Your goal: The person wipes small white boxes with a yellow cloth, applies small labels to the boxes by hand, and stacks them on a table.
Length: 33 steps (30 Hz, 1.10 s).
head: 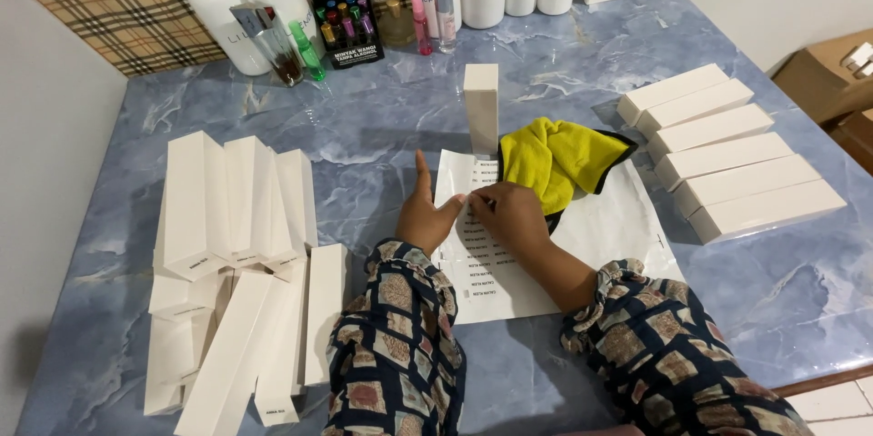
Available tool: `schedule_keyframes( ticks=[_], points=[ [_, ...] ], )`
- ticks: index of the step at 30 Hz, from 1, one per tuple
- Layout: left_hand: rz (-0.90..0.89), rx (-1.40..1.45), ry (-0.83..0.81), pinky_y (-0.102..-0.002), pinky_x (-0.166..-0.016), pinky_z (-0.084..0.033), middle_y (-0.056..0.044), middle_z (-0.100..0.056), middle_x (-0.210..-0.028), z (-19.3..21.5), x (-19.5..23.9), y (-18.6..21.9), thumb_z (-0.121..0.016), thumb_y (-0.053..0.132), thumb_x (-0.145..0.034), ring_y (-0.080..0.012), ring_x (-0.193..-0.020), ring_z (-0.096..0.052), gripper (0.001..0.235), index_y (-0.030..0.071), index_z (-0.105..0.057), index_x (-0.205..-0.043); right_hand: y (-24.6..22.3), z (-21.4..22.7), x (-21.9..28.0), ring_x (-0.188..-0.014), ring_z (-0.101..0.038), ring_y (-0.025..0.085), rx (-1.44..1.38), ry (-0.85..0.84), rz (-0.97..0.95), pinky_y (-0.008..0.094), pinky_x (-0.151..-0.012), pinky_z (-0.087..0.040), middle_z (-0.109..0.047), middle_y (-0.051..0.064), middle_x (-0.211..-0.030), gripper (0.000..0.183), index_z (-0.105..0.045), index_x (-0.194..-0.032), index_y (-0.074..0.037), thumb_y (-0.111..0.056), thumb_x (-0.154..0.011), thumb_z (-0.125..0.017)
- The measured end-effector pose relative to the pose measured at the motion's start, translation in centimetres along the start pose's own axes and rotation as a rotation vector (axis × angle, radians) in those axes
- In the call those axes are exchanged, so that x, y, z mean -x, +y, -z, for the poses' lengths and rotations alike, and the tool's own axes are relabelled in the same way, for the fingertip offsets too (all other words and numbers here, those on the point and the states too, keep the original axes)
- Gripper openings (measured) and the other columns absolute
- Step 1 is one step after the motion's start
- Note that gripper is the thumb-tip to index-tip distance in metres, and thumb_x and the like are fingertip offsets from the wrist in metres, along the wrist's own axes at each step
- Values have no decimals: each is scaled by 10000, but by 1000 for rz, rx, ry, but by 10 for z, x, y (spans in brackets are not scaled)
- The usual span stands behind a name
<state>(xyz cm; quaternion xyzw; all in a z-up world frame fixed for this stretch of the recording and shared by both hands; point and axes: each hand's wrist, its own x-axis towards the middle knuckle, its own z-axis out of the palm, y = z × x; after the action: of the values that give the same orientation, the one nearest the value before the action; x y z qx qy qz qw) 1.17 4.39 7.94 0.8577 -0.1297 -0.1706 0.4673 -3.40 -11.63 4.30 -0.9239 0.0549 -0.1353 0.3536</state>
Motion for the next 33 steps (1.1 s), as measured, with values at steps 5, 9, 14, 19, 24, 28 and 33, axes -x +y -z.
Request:
schedule_keyframes(
  ticks=[5,9,14,19,24,28,33],
  points=[
    [32,1,-16,-522,-1170,-394,-246,-263,-1631,-4,-10,-12,-612,382,-953,-423,-1451,-357,1010,249,134,-1620,9,-6,-2,-777,-743,287,-1,29,26,332,-629,-596,-768,153,-874,191,-786,-1079,-41,-144,-975,-663],
    [36,-6,-15,-515,-1171,-397,-243,-267,-1631,-2,-7,-9,-612,382,-951,-416,-1452,-359,1006,246,126,-1622,12,-10,-2,-735,-738,263,-5,55,47,311,-597,-590,-771,144,-851,187,-794,-1061,-56,-151,-979,-655],
    [41,22,-12,-526,-1169,-392,-253,-267,-1628,1,0,0,-597,361,-963,-428,-1455,-344,984,241,120,-1624,-13,8,1,-746,-741,250,-56,13,-19,306,-610,-589,-767,159,-870,232,-788,-1082,-48,-223,-968,-688],
    [41,18,-11,-520,-1173,-389,-258,-277,-1623,-3,-8,-9,-602,378,-959,-424,-1455,-350,991,237,117,-1625,-1,-1,-2,-757,-742,299,-65,28,-39,340,-609,-595,-764,167,-875,209,-792,-1071,-43,-190,-962,-693],
    [67,-4,-14,-505,-1176,-393,-252,-285,-1621,-5,-13,-15,-609,402,-949,-406,-1452,-367,1006,239,119,-1623,9,-8,-3,-745,-742,293,-32,67,-4,342,-600,-602,-765,144,-860,180,-798,-1050,-63,-180,-959,-696],
    [77,11,-7,-501,-1175,-394,-238,-282,-1628,-6,-10,-12,-606,385,-951,-392,-1458,-366,990,226,97,-1629,7,-5,-4,-733,-739,301,-13,54,4,348,-612,-608,-740,155,-826,172,-772,-1053,-30,-135,-955,-676],
    [137,-6,27,-478,-1159,-418,-196,-272,-1642,-5,-4,-5,-570,377,-965,-350,-1455,-376,960,242,114,-1624,16,-1,-9,-693,-722,284,-167,125,-94,329,-617,-589,-718,146,-800,153,-751,-1038,-26,-121,-982,-645]
  ],
)
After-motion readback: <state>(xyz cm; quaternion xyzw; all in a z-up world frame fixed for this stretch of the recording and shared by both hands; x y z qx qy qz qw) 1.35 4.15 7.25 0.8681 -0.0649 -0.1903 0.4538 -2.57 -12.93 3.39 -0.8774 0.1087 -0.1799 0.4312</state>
